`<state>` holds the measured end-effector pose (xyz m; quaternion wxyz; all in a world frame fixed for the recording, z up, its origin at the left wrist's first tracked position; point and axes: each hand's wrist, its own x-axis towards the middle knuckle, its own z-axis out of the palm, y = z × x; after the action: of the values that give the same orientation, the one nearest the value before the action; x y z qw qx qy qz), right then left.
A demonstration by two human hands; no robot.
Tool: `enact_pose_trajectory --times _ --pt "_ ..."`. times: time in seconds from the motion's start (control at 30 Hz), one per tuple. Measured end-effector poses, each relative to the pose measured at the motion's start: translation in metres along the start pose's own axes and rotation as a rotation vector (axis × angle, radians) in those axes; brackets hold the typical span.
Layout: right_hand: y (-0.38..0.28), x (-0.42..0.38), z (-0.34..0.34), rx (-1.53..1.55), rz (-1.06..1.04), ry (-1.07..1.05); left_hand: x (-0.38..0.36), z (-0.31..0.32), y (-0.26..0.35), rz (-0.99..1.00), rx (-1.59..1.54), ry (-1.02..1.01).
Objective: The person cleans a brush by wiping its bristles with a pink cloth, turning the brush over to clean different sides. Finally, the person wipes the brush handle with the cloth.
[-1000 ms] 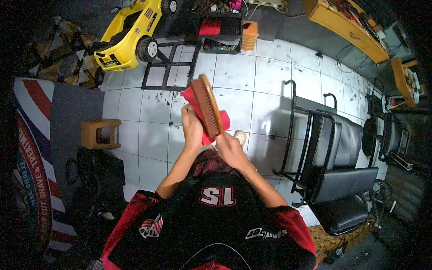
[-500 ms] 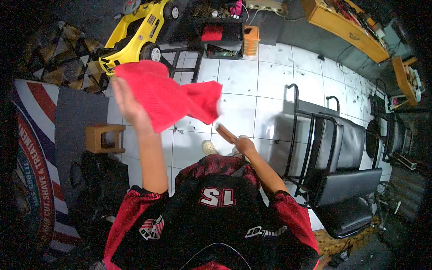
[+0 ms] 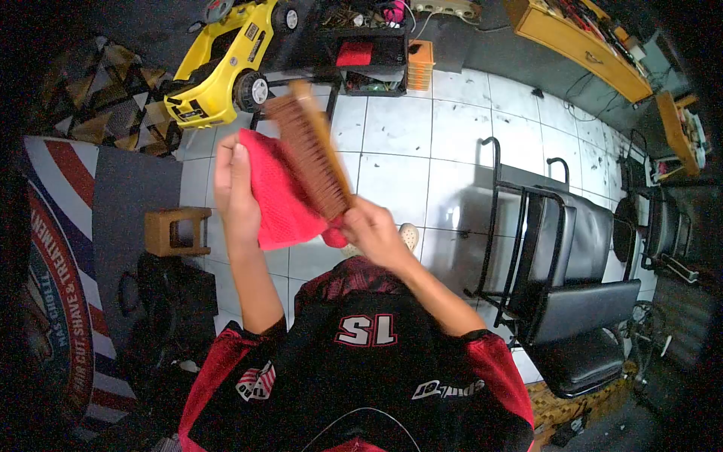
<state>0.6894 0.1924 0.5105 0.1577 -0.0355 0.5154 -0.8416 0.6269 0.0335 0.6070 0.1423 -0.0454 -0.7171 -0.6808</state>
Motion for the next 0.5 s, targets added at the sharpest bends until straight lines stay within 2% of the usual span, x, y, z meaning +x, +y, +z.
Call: enact_pose_trajectory --times 0.03,0.07,0.1,0.17,0.2,0.3,0.37,0.43,0.5 --pt "0.000 0.002 0.005 -0.109 -0.085 -0.076 0.000 0.001 -0.002 0.036 0.005 -0.047" --pt "0.007 0.005 0.008 -0.118 -0.106 -0.142 -0.007 0.008 0.000 0.062 -0.010 0.021" --pt "0.017 0.008 0.007 -0.126 -0.125 -0.208 -0.007 0.006 0.006 0.024 -0.043 -0.001" --pt "0.041 0.013 -0.003 -0.220 -0.068 -0.133 -0.005 -0.002 0.019 -0.051 -0.110 -0.041" --pt "0.055 0.018 -0.010 -0.269 -0.044 -0.098 -0.003 -0.005 0.024 -0.121 -0.172 0.018" --pt "0.111 0.017 -0.061 -0.713 0.129 -0.067 -0.004 -0.011 0.035 -0.043 -0.278 0.121" --pt "0.178 0.004 -0.115 -1.191 0.298 -0.024 -0.003 -0.016 0.047 -0.047 -0.373 0.148" --pt "0.199 -0.017 -0.144 -1.358 0.476 0.100 -0.005 -0.019 0.053 -0.082 -0.416 0.183" --pt "0.214 -0.027 -0.162 -1.353 0.453 0.199 -0.009 -0.019 0.055 -0.146 -0.412 0.219"
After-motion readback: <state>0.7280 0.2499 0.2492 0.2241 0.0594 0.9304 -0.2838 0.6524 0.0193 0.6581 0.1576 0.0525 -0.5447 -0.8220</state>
